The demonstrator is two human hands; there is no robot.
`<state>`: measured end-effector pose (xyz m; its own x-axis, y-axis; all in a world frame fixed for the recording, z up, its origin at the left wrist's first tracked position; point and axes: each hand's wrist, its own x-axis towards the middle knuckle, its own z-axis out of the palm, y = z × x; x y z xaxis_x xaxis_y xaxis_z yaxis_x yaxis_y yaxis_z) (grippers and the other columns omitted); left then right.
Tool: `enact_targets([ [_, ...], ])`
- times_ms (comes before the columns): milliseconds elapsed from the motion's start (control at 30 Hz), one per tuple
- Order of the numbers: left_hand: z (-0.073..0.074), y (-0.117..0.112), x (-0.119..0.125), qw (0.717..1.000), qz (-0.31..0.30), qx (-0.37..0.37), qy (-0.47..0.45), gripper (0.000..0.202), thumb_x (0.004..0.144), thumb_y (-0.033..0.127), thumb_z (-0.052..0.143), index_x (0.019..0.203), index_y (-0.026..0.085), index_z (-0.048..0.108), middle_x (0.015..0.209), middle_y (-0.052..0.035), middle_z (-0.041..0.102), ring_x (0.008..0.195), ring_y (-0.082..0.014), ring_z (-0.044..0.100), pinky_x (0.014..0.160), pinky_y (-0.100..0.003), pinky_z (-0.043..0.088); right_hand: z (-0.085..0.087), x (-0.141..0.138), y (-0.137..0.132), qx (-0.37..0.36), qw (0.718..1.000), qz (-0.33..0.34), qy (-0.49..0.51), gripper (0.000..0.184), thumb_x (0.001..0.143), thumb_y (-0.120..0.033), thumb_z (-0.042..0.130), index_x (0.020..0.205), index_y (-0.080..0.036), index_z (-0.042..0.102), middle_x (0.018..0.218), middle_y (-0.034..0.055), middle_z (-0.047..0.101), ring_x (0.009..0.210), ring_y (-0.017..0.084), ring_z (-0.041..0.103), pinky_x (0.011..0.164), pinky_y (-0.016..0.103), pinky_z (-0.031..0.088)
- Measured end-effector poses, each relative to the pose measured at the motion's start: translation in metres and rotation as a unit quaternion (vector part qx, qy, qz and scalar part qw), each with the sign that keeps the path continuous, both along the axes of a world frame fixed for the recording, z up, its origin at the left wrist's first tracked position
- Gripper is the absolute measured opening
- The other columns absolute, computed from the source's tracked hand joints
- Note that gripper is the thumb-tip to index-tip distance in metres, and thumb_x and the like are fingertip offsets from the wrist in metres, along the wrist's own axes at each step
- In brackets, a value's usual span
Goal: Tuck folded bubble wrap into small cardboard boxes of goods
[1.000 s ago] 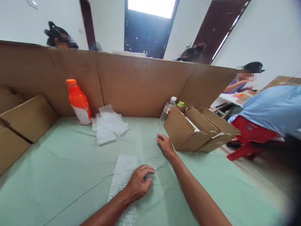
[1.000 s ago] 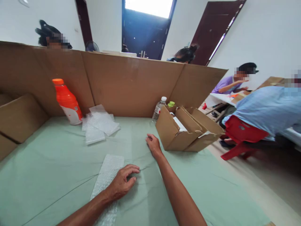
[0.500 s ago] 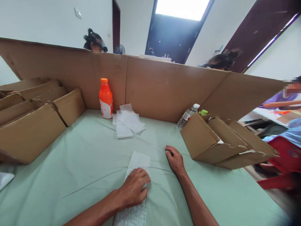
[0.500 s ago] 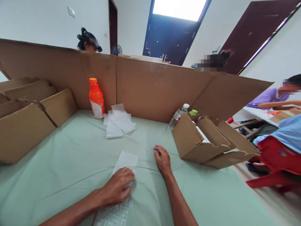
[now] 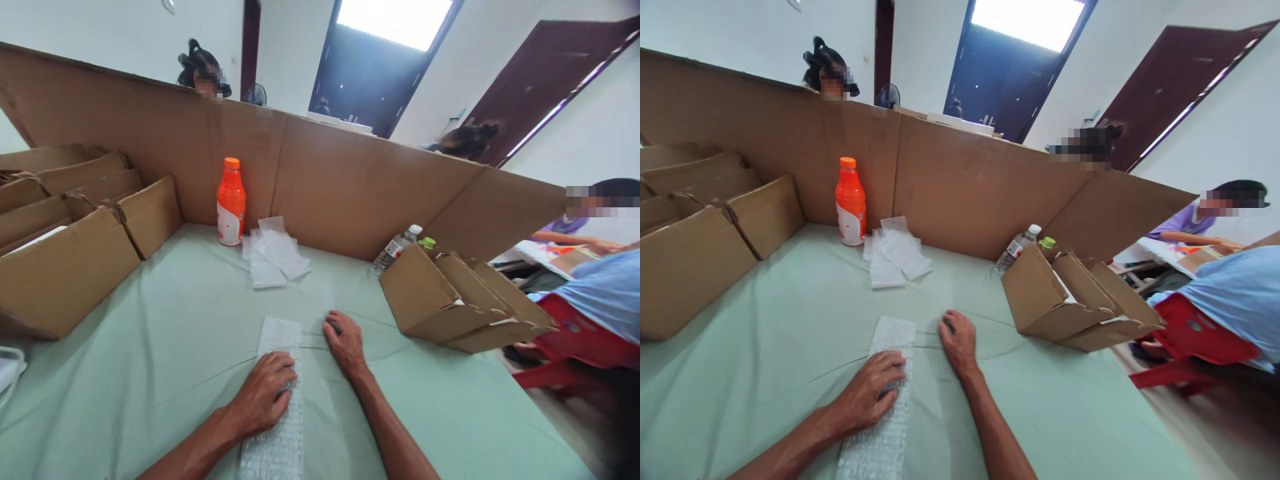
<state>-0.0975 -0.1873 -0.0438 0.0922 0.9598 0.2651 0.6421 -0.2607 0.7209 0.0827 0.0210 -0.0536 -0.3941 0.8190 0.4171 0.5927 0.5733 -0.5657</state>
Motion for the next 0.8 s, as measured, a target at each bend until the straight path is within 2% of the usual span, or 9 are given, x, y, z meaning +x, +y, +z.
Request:
enact_targets([
  [167, 0.003, 0.001, -0.003, 1.000, -0.006, -0.004, -0.010, 0.038, 0.077, 0.009, 0.055, 0.110, 0.019, 0.070, 0.128, -0.0126, 0.067, 0.129, -0.0296, 0.055, 0.112, -0.050, 0.042, 0.001, -0.051, -0.047, -0.021, 0.996, 0.078, -0.032, 0.010, 0.081, -0.028, 0.066, 0.088, -0.025, 0.073, 0.117, 0.0064, 0.074, 0.114, 0.025, 0.064, 0.100, 0.043, 0.044],
  [300, 0.008, -0.009, -0.008, 1.000, -0.003, -0.004, -0.005, 0.038, 0.079, 0.010, 0.055, 0.113, 0.019, 0.070, 0.126, -0.0121, 0.069, 0.126, -0.0294, 0.058, 0.111, -0.048, 0.044, 0.006, -0.065, -0.064, -0.027, 0.993, 0.108, -0.036, 0.010, 0.081, -0.018, 0.064, 0.085, -0.024, 0.070, 0.119, 0.0066, 0.073, 0.116, 0.025, 0.062, 0.101, 0.043, 0.042],
  [433, 0.007, -0.034, -0.008, 1.000, 0.018, 0.004, 0.016, 0.039, 0.078, 0.009, 0.056, 0.111, 0.023, 0.070, 0.126, -0.0090, 0.069, 0.124, -0.0287, 0.059, 0.110, -0.047, 0.046, 0.009, -0.074, -0.066, -0.030, 0.991, 0.123, -0.030, 0.011, 0.084, -0.017, 0.060, 0.087, -0.024, 0.068, 0.117, 0.0068, 0.073, 0.115, 0.024, 0.062, 0.101, 0.043, 0.042],
  [667, 0.008, -0.064, -0.011, 0.998, 0.030, -0.015, 0.057, 0.040, 0.080, 0.009, 0.057, 0.114, 0.024, 0.069, 0.131, -0.0087, 0.066, 0.128, -0.0302, 0.056, 0.110, -0.048, 0.046, 0.008, -0.106, -0.045, -0.043, 0.994, 0.096, -0.008, 0.013, 0.084, -0.019, 0.058, 0.089, -0.024, 0.069, 0.117, 0.0077, 0.072, 0.116, 0.026, 0.060, 0.102, 0.045, 0.041],
  [800, 0.011, -0.071, -0.018, 0.997, 0.029, -0.031, 0.068, 0.037, 0.081, 0.008, 0.055, 0.113, 0.023, 0.068, 0.134, -0.0083, 0.065, 0.131, -0.0293, 0.054, 0.111, -0.048, 0.044, 0.007, -0.094, -0.056, -0.057, 0.994, 0.092, -0.001, 0.023, 0.085, -0.024, 0.057, 0.104, -0.024, 0.070, 0.118, 0.0091, 0.072, 0.116, 0.028, 0.061, 0.103, 0.048, 0.042],
])
